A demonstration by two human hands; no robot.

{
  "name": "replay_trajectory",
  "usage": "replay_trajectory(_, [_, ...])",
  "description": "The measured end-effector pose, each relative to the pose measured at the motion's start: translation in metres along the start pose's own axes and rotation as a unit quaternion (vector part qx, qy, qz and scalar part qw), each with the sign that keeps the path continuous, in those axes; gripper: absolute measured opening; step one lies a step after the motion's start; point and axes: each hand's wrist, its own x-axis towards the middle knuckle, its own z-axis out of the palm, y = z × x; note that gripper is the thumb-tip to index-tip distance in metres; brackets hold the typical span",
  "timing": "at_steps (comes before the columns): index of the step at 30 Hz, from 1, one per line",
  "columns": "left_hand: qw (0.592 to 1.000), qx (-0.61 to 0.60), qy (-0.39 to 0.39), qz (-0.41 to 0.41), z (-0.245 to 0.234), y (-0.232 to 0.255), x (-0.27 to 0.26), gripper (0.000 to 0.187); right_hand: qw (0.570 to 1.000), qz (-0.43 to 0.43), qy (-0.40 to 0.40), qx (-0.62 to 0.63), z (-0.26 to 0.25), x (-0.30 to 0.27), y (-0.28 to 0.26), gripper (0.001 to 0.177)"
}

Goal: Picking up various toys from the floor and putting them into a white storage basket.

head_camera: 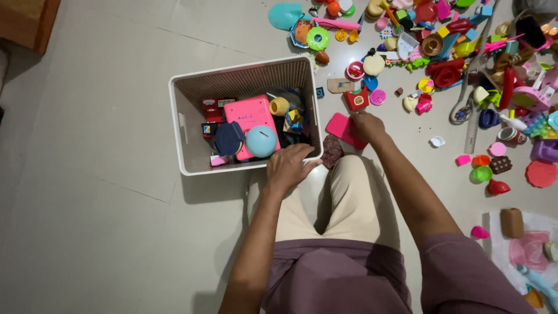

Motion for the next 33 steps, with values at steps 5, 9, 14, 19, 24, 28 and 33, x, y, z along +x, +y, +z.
replay_trajectory(5, [1.000,0.006,-0.006,0.007,0.003,-0.003,0.000,0.043,0.989,0.014,-0.088,0.115,-0.027,0.011,0.012,0.029])
replay_trajectory(9, [1.000,-0.001,-0.010,-0.007,0.004,-0.005,-0.002,0.044,0.977,0.038,-0.107,0.182,-0.089,0.017,-0.015,0.026])
replay_trajectory(14, [1.000,-0.005,0.011,0.005,0.007,-0.006,-0.004,0.043,0.971,-0.022,0.035,0.236,-0.178,0.018,-0.060,0.023])
replay_trajectory(19, [0.999,-0.012,0.029,0.009,0.007,-0.007,-0.004,0.042,0.903,-0.194,0.211,0.320,-0.223,0.019,-0.128,0.025])
replay_trajectory(24, [0.999,0.035,-0.016,-0.003,0.015,-0.016,-0.007,0.036,0.890,-0.301,0.122,0.319,-0.193,0.038,-0.183,0.034])
replay_trajectory(28, [0.999,0.034,-0.002,0.016,0.019,-0.022,-0.006,0.033,0.942,-0.283,0.122,0.129,-0.142,0.061,-0.199,0.025])
replay_trajectory(33, [1.000,0.014,0.004,0.025,0.013,-0.015,-0.007,0.028,0.977,-0.212,-0.024,-0.003,-0.122,0.069,-0.192,0.039])
